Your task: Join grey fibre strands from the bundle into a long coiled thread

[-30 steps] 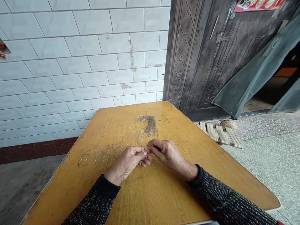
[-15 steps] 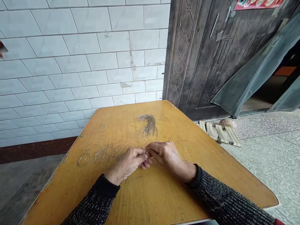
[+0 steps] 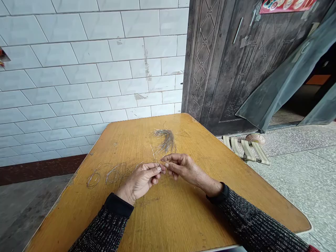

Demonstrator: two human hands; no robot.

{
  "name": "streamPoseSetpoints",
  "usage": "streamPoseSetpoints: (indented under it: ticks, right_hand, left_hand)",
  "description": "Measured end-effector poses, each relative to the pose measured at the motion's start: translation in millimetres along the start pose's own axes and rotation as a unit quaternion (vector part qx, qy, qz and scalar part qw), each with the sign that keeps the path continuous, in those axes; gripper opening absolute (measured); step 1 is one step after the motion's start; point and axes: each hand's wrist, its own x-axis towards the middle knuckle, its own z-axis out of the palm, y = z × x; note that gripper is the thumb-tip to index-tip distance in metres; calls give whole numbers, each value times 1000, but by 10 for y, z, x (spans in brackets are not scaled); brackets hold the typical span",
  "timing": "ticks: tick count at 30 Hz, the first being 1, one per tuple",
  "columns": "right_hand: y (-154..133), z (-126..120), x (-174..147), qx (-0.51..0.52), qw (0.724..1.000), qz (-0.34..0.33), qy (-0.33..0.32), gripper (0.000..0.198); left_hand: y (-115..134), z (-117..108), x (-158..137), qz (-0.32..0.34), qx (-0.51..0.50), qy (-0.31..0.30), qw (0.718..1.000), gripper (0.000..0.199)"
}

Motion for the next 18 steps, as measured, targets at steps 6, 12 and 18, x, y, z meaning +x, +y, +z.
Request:
streamPoseSetpoints:
  ticks: [6,12,18]
  right_hand:
    - [-29,5,-1,143,989,49,5,27]
    - [-32,40,-3,280,956,86,36,25]
    - [-73,84,0,372,915,94,125,26]
  left_hand:
    - [13,8,1,20,-69,-1,997,18]
    - [12,14,10,22,-118,1,993,14]
    - [11,19,10,-5,-109,2,994,15]
